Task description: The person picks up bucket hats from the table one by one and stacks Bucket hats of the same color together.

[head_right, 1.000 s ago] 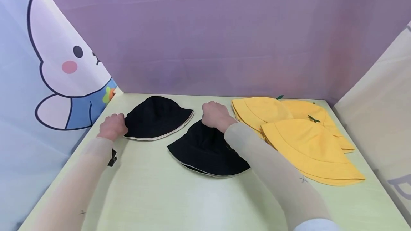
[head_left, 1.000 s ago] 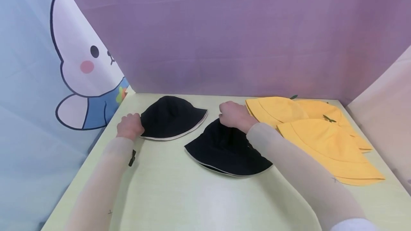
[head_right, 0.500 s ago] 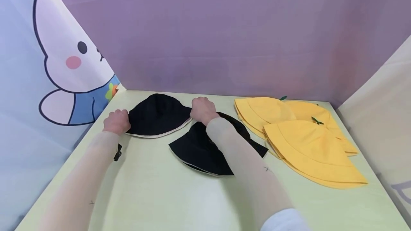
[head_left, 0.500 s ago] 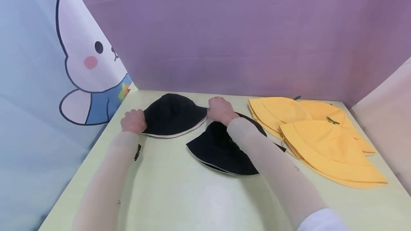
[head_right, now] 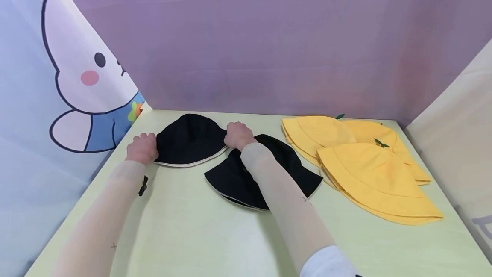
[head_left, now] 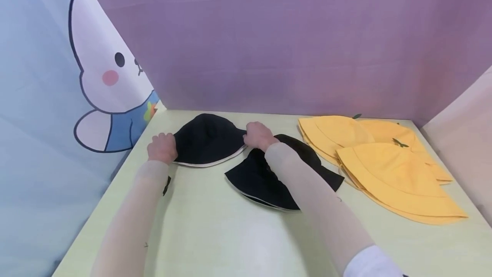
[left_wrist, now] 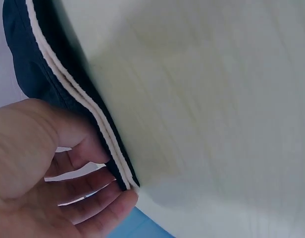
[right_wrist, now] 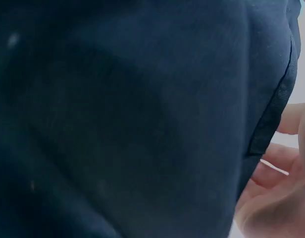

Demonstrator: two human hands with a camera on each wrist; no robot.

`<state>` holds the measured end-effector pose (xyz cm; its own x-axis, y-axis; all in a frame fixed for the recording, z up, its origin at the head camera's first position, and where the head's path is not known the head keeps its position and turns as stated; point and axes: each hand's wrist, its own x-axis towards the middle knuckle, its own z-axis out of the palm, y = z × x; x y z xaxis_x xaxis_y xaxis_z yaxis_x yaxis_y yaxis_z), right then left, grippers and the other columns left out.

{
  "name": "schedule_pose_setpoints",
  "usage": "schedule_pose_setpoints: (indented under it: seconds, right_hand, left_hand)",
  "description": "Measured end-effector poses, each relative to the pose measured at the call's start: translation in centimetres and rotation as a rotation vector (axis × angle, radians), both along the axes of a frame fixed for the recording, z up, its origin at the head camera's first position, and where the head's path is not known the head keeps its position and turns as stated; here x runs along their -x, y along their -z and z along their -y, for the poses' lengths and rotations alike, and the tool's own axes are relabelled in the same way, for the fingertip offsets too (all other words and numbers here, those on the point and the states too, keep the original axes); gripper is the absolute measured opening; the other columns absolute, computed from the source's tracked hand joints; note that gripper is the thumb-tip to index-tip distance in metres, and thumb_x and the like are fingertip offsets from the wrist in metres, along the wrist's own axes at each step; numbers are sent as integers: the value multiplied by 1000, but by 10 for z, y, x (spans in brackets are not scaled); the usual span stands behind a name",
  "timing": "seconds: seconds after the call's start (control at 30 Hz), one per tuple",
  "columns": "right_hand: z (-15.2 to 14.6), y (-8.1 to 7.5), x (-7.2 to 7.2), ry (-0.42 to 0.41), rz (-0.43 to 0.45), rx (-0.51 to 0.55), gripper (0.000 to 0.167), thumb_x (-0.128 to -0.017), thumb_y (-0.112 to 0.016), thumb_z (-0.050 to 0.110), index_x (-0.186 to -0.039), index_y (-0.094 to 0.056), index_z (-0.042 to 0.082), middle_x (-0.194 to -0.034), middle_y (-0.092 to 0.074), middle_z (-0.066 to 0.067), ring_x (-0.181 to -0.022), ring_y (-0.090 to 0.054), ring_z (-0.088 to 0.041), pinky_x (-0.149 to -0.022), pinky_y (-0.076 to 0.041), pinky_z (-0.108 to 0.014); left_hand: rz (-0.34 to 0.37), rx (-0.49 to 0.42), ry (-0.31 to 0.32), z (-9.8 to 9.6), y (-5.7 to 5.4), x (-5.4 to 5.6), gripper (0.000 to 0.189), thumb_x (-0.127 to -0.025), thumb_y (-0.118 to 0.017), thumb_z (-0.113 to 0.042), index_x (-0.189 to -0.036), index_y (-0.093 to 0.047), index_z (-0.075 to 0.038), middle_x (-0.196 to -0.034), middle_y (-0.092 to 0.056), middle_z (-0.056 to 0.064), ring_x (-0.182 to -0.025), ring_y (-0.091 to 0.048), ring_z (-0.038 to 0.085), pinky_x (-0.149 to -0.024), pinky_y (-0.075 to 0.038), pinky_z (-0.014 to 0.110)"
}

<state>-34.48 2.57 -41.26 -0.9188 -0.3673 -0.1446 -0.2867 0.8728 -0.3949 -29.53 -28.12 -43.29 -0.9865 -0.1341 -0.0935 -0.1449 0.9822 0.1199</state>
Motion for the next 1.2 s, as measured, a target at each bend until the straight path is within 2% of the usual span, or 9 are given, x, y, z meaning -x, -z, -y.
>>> schedule_pose_setpoints:
  seconds: [0.07, 0.27, 0.4, 0.5, 0.6, 0.73, 0.83, 1.03, 1.2]
  right_hand:
    - [0, 0, 1, 43, -21, 52, 29, -100, -53, 10, -72, -55, 10, -67, -48, -3, -58, -47, -19, -57, -41, -32]
    - [5, -3, 3, 126, -26, 165, 44, -91, -52, -4, -59, -29, 17, -56, -20, 4, -49, -17, -12, -48, -21, -27]
    - [4, -2, 3, 174, 13, 226, 45, -87, -50, -6, -56, -27, 17, -55, -17, 4, -51, -11, -12, -49, -16, -27]
    - [2, -2, 2, 209, 31, 264, 41, -86, -52, -6, -55, -35, 15, -55, -25, 3, -52, -17, -13, -50, -21, -27]
    - [-1, -2, 0, 224, 30, 278, 34, -86, -57, -3, -58, -48, 13, -59, -38, 3, -57, -30, -15, -54, -32, -28]
    - [-6, -4, -4, 225, 25, 284, 19, -88, -62, 1, -72, -67, 9, -73, -58, 1, -67, -50, -16, -65, -46, -30]
    - [-9, -5, -6, 228, 25, 288, 14, -89, -62, 1, -82, -73, 6, -84, -67, -4, -75, -59, -19, -72, -51, -34]
    - [-12, -4, -7, 198, 51, 326, 20, -92, -60, 3, -103, -76, 2, -107, -71, -12, -92, -67, -26, -83, -55, -39]
    - [-14, -6, -8, 221, 65, 379, 23, -92, -61, 3, -111, -75, 1, -110, -71, -13, -88, -70, -25, -81, -56, -38]
  left_hand:
    - [-12, -9, -10, 0, 1, 0, 34, -87, -62, -6, -113, -52, 13, -115, -51, 37, -111, -47, 54, -86, -48, 65]
    - [-28, -29, -53, 3, 3, 0, 40, -85, -66, -10, -111, -46, 13, -113, -48, 37, -110, -46, 53, -88, -47, 63]
    - [-32, -44, -69, 5, 1, 0, 38, -86, -65, -10, -110, -50, 16, -113, -49, 37, -109, -45, 52, -90, -46, 62]
    - [-21, -45, -57, 6, -1, 0, 37, -86, -63, -10, -110, -54, 17, -114, -50, 38, -111, -45, 53, -90, -46, 62]
    - [-14, -41, -41, 7, -3, 1, 36, -86, -62, -9, -110, -56, 17, -114, -51, 40, -111, -45, 54, -89, -46, 63]
    - [-17, -26, -36, 10, -4, 1, 30, -87, -59, -7, -106, -60, 16, -112, -53, 39, -109, -46, 54, -89, -45, 64]
    - [-14, -47, -35, 14, -4, 1, 29, -88, -57, -6, -106, -61, 16, -111, -53, 39, -107, -49, 55, -88, -46, 64]
    - [4, -152, -87, 24, -8, -2, 31, -87, -57, -5, -108, -59, 18, -109, -50, 37, -97, -56, 53, -80, -51, 60]
    - [25, -193, -73, 33, -12, -3, 25, -87, -56, -7, -102, -61, 12, -107, -61, 33, -92, -59, 44, -76, -51, 55]
